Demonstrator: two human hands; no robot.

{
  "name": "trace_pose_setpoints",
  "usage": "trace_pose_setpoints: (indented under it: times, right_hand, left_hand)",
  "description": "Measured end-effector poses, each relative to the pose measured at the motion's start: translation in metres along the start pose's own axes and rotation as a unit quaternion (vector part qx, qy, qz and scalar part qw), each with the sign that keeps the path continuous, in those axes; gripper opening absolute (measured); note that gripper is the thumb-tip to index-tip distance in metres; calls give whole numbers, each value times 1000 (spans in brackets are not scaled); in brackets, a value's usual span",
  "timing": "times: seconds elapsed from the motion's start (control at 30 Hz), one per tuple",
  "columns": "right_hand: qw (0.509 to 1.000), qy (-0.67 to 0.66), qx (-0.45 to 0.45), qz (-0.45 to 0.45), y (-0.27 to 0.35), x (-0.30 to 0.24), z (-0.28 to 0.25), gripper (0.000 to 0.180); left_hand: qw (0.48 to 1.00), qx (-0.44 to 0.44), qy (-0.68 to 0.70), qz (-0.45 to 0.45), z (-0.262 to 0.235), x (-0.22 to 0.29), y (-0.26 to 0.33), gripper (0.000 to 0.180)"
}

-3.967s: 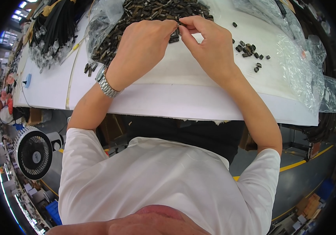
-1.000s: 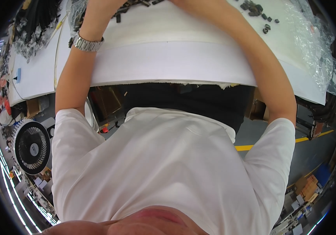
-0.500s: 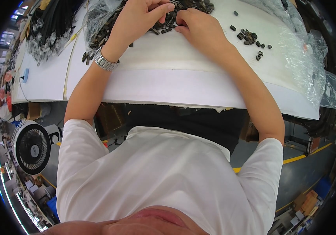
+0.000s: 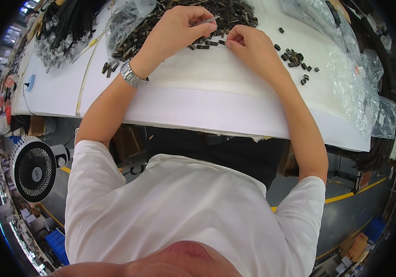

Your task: Assembling or inspecting small metal buckles and hardware components.

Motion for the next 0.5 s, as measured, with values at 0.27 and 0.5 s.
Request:
trace_pose_setpoints:
  times: [0.27,0.5]
  right_hand:
    - [852,-500,-103,117,-12,21,0,19]
    - [789,-584,-120,147,-8,15,9,19]
  left_hand:
    - [990,-44,96,-90,0,21,0,27]
    - [986,-53,115,-106,-3,20,0,25]
Point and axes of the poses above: each hand's wrist, its own y-axis away from the middle knuckle, its own z-axis out of the palm, x = y × z, the point moved 2 cm from there along -y, towards the middle knuckle, and after that the axes turned 5 degrees about x, right-handed, at the moved point
